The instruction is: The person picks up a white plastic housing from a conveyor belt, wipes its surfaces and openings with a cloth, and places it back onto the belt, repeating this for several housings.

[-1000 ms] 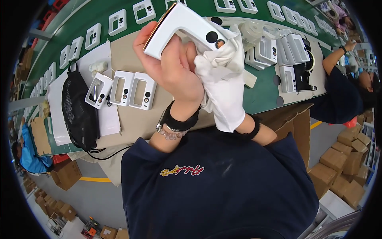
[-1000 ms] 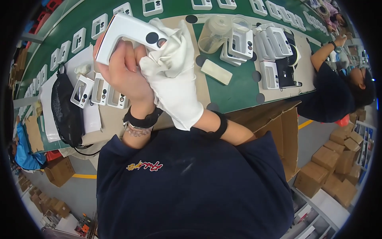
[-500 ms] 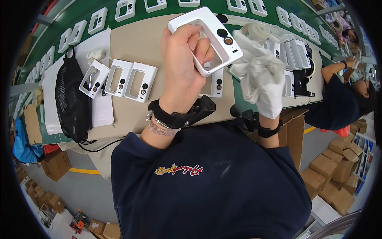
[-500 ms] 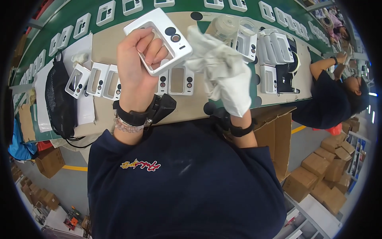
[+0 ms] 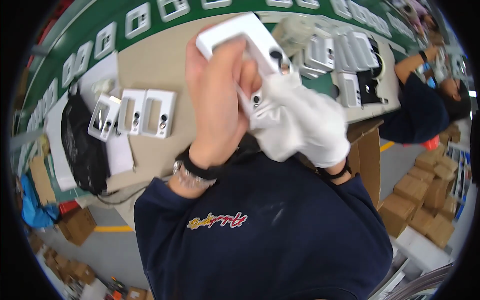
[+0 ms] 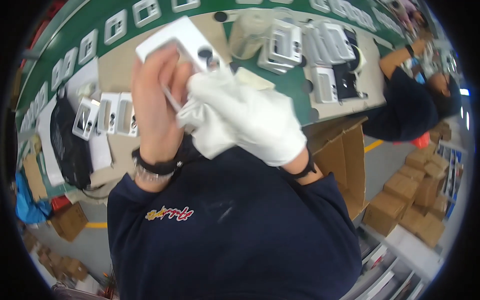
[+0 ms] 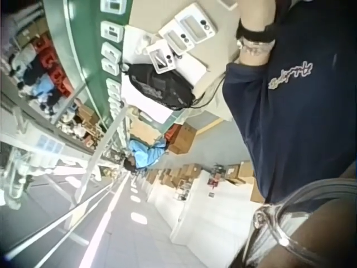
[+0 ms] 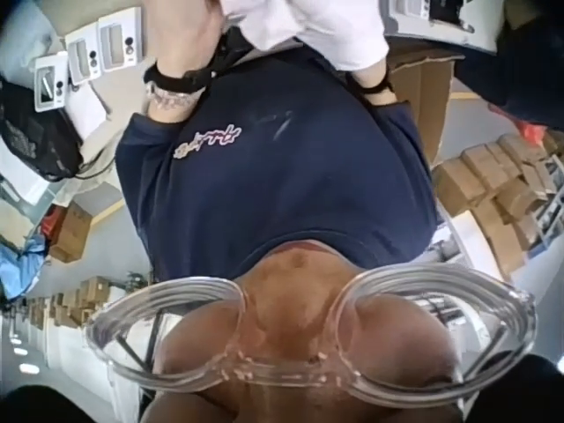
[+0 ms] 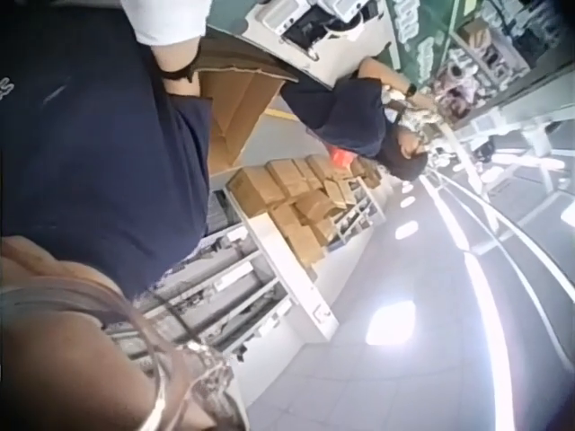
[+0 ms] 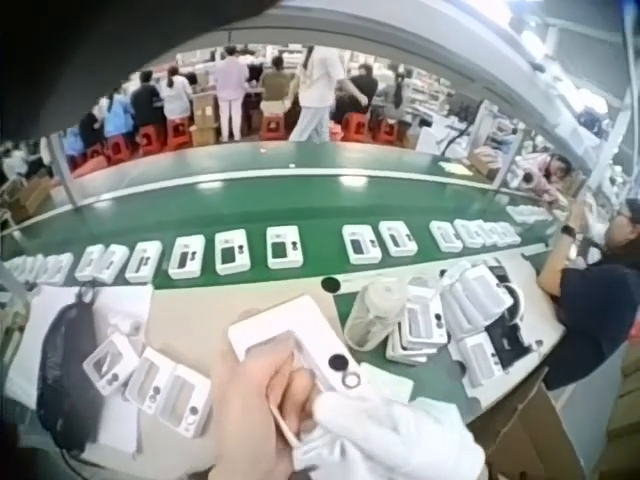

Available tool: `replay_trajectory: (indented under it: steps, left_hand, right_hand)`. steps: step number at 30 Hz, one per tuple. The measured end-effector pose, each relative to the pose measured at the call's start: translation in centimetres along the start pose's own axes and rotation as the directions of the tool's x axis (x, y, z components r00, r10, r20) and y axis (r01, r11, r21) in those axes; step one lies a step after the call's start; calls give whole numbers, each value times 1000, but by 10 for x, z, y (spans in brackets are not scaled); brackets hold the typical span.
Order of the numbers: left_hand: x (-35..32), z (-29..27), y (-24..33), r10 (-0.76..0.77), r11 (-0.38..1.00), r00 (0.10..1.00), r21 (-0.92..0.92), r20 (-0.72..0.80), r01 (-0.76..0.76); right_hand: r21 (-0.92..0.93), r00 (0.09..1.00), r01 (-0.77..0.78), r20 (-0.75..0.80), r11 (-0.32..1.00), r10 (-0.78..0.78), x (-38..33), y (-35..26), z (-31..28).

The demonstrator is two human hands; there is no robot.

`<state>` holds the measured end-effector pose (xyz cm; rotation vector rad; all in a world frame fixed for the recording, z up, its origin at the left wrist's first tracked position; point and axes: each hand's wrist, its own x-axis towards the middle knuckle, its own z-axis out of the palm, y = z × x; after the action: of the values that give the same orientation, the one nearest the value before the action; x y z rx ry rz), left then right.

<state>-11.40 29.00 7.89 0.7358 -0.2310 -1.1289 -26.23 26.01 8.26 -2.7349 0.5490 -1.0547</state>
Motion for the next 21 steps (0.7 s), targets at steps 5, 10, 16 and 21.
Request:
replay_trajectory:
  steps: [5,10,16,21]
  left_hand:
    - [-31,-9,-15,8,916,977,391,211,-92]
    - [-24,-7,-29,-302,557,812,783,500,-275]
    - [6,-12,-93,-315,-53,529,542,788,-839]
    - [17,-20,-108,-427,-261,504,431,751,-864]
  right_hand:
    - [-165,831,-106,527,981,179,-30,-1,-23]
    - [-156,832,-304,437,940,341,-79,17,-55]
    - [-599,646,-404,348,692,679,-118,55,-56]
    - [-598,685,-415,290,686,668,-128,79,-28]
